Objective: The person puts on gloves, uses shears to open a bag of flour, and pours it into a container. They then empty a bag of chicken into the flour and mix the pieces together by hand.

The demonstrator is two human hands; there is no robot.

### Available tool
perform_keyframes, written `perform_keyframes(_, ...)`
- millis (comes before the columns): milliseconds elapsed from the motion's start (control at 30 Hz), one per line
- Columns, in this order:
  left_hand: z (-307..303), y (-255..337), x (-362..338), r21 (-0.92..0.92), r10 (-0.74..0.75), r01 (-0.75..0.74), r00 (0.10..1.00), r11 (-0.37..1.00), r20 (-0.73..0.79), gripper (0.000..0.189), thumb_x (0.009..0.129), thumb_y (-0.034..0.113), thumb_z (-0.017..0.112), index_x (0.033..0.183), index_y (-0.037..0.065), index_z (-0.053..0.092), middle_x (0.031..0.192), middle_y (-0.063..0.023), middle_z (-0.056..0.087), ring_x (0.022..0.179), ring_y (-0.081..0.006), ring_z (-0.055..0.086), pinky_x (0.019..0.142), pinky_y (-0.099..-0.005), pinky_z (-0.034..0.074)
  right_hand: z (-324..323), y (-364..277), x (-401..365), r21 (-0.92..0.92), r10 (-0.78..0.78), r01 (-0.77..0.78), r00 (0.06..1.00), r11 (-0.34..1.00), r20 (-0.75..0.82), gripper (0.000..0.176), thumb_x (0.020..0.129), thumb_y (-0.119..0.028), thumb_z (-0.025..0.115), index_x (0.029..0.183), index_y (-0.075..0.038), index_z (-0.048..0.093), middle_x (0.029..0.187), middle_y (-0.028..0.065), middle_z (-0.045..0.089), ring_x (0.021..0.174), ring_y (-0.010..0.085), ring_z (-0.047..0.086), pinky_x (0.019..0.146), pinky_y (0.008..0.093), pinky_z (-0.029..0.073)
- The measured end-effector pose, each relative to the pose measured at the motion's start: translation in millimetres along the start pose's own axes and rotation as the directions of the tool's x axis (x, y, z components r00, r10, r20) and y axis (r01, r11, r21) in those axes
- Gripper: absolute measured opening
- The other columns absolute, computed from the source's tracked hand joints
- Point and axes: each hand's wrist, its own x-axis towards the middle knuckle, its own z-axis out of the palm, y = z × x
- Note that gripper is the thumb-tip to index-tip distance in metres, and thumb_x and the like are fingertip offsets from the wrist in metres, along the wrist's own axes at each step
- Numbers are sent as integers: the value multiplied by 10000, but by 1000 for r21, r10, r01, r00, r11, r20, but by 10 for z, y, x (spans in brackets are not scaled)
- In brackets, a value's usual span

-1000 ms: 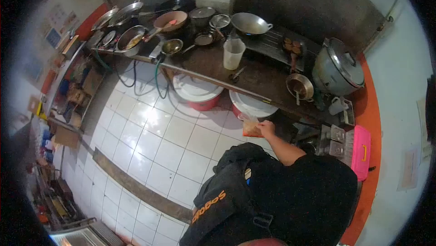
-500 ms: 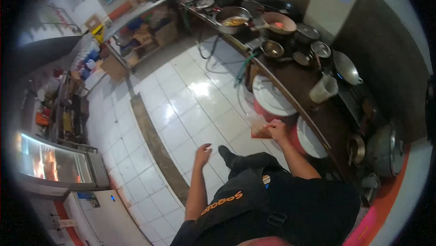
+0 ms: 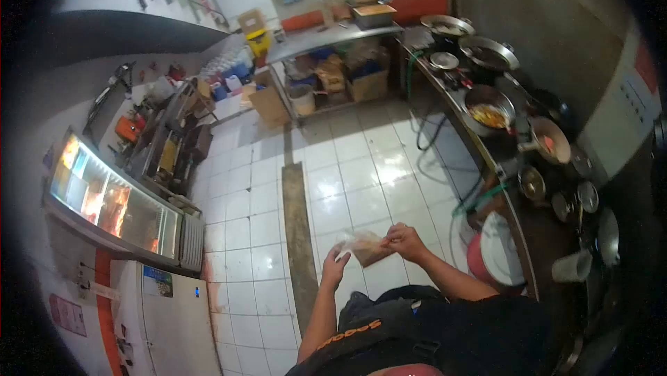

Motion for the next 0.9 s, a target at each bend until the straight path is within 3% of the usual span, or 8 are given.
perform_keyframes(167,-699,57,669,-97,35,-41,998,994,-58,271,830,106,602,1082,13,573,1076,-75,603,1042,-155,525,933,-307,385,435,-22,1021,-18,70,-68,985,998,159,141,642,-82,691,781,-60,690,761,66,609,787,221,540,712,315,446)
perform_keyframes(233,-790,267,975,-131,-21,10,997,991,-79,190,841,94,590,1013,15,601,1020,-69,622,975,-154,556,907,-287,402,571,100,1333,-48,-80,85,992,995,100,97,688,-105,707,770,-56,695,723,59,596,735,186,538,653,300,439)
perform_keyframes(367,-984,374,1810,-251,95,-103,994,962,-46,118,847,96,586,935,19,602,948,-50,626,892,-129,557,814,-258,426,536,116,1896,-20,33,-34,998,999,-44,90,687,-92,703,760,-42,686,721,61,592,737,184,536,645,289,436)
perform_keyframes(600,-770,1080,3410,-93,297,-292,954,952,49,25,833,38,552,818,18,554,790,-21,578,785,-106,527,757,-238,415,385,582,2836,225,307,-247,905,942,-293,94,714,-47,659,785,11,683,741,68,605,710,147,547,664,250,429)
perform_keyframes(700,-623,1429,4031,-290,254,-220,964,931,84,22,831,27,543,817,21,559,788,-29,579,789,-107,528,750,-241,421,187,1128,3341,369,386,-277,883,887,-265,139,732,-56,662,850,16,683,821,85,640,762,140,576,697,251,440)
perform_keyframes(733,-626,1549,4232,-62,285,-283,958,957,24,22,830,24,540,827,25,561,788,-26,580,791,-110,533,749,-244,426,107,1290,3542,326,478,-406,859,854,-183,169,733,-54,665,888,12,676,851,91,648,768,141,581,697,255,445)
perform_keyframes(767,-594,1666,4563,-75,316,-313,949,947,21,22,830,24,540,827,25,561,788,-26,580,791,-110,533,749,-244,426,-54,1472,3864,265,552,-510,826,819,-116,202,733,-52,668,926,8,669,881,97,657,773,142,586,697,259,450)
perform_keyframes(900,-803,1795,5352,-140,359,-375,925,916,-127,41,831,21,529,849,32,564,792,-18,572,793,-112,532,746,-247,431,-483,1591,4845,387,537,-450,829,805,-153,246,763,-142,649,971,-11,661,854,66,664,747,108,567,664,232,444)
